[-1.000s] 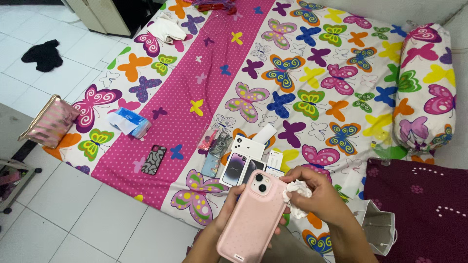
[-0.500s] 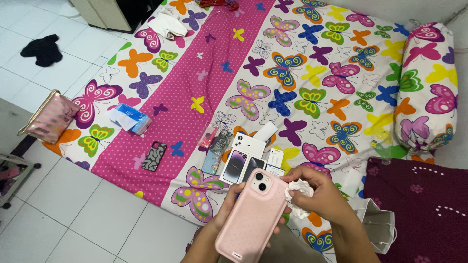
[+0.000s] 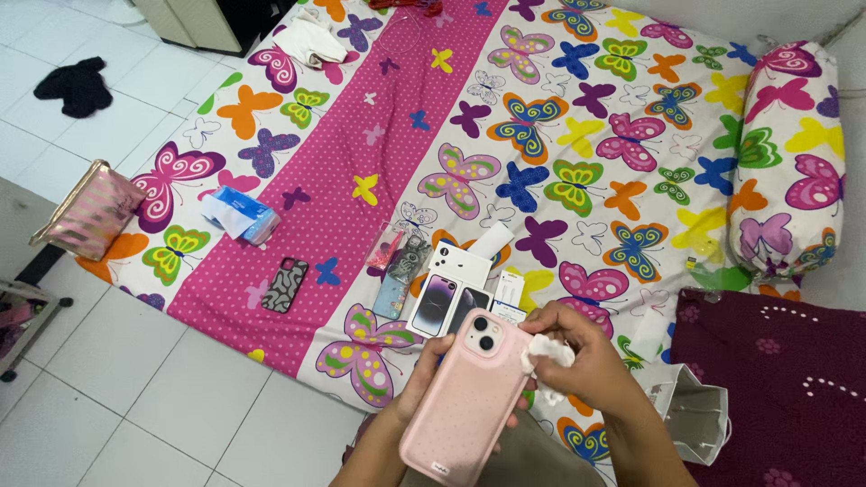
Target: The person wipes the back of a pink phone case with a white tissue, then wipes a black patterned case, and finally wipes a white phone. The person then places the white phone into a clear case with a pink interior and sets it down.
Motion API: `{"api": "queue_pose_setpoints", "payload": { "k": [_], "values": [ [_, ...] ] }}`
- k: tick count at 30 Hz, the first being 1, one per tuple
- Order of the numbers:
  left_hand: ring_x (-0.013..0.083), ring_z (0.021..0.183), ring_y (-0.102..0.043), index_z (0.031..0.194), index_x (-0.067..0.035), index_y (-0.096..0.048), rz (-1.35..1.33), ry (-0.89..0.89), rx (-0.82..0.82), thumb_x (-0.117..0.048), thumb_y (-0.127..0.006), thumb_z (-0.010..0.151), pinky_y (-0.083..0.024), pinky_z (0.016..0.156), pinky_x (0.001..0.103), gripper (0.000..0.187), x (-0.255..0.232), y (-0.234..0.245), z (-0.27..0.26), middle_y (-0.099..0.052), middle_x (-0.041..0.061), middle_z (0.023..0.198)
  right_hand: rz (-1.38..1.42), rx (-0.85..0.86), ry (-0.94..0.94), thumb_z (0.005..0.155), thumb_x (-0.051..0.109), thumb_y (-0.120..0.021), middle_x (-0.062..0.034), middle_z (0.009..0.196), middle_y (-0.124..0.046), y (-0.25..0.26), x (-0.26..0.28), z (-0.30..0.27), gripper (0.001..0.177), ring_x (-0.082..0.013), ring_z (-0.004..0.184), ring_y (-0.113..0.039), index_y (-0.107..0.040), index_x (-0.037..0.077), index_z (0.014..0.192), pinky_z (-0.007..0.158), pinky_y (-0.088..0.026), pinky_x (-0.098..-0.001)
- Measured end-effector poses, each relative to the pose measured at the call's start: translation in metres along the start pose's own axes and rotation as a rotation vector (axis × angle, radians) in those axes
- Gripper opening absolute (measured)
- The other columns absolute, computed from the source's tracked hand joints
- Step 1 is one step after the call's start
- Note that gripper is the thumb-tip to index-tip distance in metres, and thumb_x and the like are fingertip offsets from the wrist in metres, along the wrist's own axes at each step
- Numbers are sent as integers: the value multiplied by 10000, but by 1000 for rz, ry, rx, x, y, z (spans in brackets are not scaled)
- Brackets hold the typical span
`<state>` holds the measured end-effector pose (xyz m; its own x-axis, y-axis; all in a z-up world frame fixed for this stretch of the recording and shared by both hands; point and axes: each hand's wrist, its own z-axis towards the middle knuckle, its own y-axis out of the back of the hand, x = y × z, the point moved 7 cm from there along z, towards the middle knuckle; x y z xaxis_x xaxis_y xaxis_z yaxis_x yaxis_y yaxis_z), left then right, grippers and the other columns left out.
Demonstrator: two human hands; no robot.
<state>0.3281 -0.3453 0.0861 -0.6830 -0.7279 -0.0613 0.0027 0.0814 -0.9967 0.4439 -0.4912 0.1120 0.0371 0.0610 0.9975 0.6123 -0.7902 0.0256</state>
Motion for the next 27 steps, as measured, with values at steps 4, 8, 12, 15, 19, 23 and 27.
{"api": "queue_pose_setpoints", "payload": {
  "k": [4,8,12,15,19,23,27],
  "values": [
    [394,1094,-681,1642,-33,-389,14,-30,22,-702,-339,989,-607,864,532,936,0,-3,0,-576,269,1424,21,13,19,759,-35,-655,-93,1129,-705,1,-2,1,310,-160,1080,-651,-650,19,1064,961,-511,-345],
    [386,1094,-684,1619,-52,-389,-11,-9,10,-725,-330,967,-614,859,530,938,2,-2,-1,-579,273,1381,67,38,28,733,-46,-653,-82,1130,-668,0,-4,1,353,-144,1062,-633,-621,27,1078,921,-512,-340],
    [382,1119,-684,1627,-40,-393,17,-19,14,-746,-323,989,-612,883,526,954,3,-1,-2,-571,292,1350,126,99,-38,672,-71,-714,-70,1123,-656,-4,-10,-1,445,-156,960,-645,-571,41,1079,792,-525,-351],
    [389,1107,-685,1627,-33,-412,20,-25,23,-720,-327,993,-612,874,526,939,2,-3,0,-574,282,1385,60,100,-7,771,-44,-641,-73,1146,-681,0,-6,0,370,-132,1059,-630,-621,15,1135,919,-523,-318],
    [391,1077,-701,1597,-25,-421,-1,-35,-45,-719,-333,968,-613,848,535,941,-2,0,-1,-601,283,1360,-49,148,90,794,-86,-728,-100,1161,-698,-4,10,3,477,-170,1115,-644,-611,7,1247,953,-515,-325],
    [388,1037,-718,1582,-28,-428,137,-102,-129,-732,-344,967,-616,817,550,938,-9,8,-2,-626,276,1284,110,192,-82,641,-53,-838,-67,1169,-649,-25,15,1,811,-159,1070,-650,-475,53,1359,855,-550,-319],
    [376,986,-717,1566,-51,-440,232,-164,-241,-743,-346,950,-630,801,572,930,-13,19,-3,-642,267,1273,60,203,-88,599,-14,-897,-50,1238,-643,-37,29,-1,966,-135,1161,-642,-395,113,1414,913,-550,-309]
  ]
}}
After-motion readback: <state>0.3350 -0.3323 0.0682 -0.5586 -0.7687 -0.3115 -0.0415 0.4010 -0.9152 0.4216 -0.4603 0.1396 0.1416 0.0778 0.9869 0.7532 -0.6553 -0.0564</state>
